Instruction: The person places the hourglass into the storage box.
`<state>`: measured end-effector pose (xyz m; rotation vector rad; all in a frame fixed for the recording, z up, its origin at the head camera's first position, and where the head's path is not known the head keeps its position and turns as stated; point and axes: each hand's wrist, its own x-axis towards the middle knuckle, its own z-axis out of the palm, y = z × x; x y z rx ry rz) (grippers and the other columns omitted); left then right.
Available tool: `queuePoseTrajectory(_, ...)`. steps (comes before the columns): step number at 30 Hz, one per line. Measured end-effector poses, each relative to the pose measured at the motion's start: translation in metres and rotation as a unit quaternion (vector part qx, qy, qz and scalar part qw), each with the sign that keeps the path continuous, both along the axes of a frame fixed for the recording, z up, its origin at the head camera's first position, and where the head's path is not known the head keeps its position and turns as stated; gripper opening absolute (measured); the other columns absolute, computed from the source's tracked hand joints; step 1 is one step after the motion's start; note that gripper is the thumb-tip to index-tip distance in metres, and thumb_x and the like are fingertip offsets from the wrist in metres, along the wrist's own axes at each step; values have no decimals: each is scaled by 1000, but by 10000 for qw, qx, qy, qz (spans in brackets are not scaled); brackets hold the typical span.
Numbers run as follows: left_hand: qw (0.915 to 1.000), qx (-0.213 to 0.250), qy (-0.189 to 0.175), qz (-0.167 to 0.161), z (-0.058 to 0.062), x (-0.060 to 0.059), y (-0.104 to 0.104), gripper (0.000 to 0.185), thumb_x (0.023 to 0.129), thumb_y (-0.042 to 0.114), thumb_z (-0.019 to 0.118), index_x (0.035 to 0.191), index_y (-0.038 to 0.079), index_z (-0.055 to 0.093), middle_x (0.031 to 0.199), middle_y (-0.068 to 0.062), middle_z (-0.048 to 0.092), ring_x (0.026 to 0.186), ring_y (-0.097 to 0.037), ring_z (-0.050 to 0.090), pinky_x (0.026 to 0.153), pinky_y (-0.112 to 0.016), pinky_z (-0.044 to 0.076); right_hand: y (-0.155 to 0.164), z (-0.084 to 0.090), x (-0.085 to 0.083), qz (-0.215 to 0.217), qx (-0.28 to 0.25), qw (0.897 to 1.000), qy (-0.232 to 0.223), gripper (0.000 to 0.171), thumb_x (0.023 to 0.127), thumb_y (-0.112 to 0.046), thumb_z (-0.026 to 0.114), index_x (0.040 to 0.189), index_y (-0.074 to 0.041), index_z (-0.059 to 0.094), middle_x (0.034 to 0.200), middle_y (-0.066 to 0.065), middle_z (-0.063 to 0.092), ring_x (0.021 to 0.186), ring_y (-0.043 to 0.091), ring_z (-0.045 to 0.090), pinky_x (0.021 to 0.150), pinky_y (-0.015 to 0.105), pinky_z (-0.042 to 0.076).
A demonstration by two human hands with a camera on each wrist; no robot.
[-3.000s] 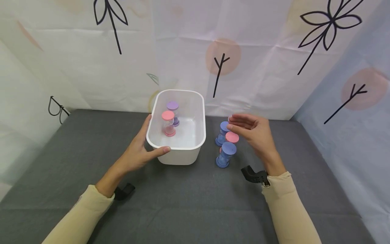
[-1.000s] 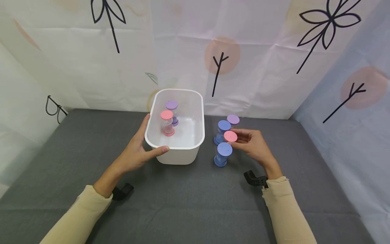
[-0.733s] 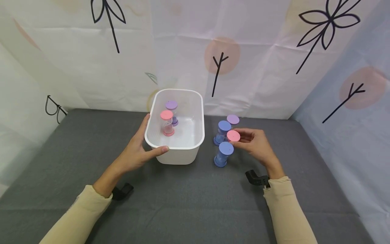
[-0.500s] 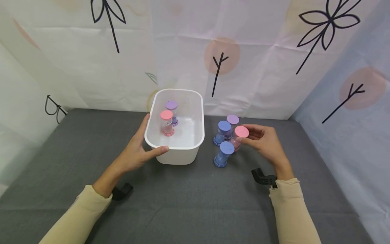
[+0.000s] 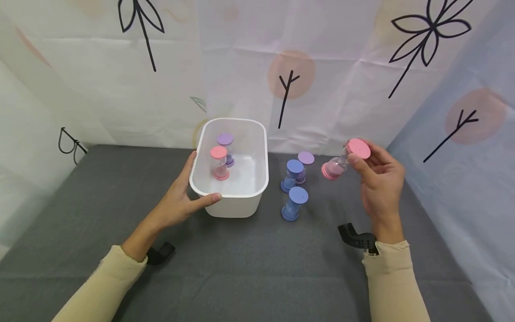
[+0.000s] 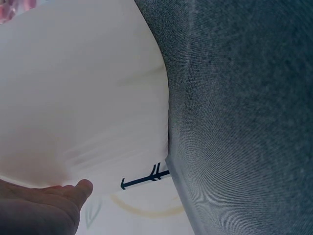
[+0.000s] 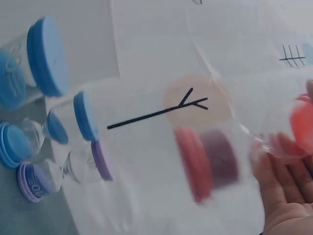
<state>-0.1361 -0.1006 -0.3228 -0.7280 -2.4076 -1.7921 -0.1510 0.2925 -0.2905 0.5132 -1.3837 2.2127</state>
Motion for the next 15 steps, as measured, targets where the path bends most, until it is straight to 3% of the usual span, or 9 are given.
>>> queuePoseTrajectory(3,10000,-5,5,-7,0,0,0,108,83,15,84,162,19,11,158,-9,33,139,-23,37,114,-60,24,-4,1,0,-42,-558,9978,355,38,87,24,61,123,30,51,108,33,67,100,39,68,96,39,52)
queuePoseTrajectory(6,10000,18,3,-16,0,1,-1,108,83,15,84,162,19,11,158,-6,33,139,-24,37,114,-60,24,-8,2,1,-19,-768,9960,463,37,87,24,63,121,31,51,105,35,67,96,41,70,96,45,51)
queuePoseTrajectory(12,10000,10,9,-55,-2,0,-1,108,83,14,84,162,19,11,158,-7,33,139,-25,36,113,-62,24,-17,3,4,380,-686,9966,258,36,87,26,60,121,31,50,105,36,67,94,42,71,93,44,53)
queuePoseTrajectory(15,10000,15,53,-59,-2,-1,0,108,83,13,84,162,19,11,157,-9,34,138,-25,37,113,-62,24,-21,4,7,554,-355,9977,176,35,88,26,58,123,30,51,107,35,67,96,41,71,94,42,53)
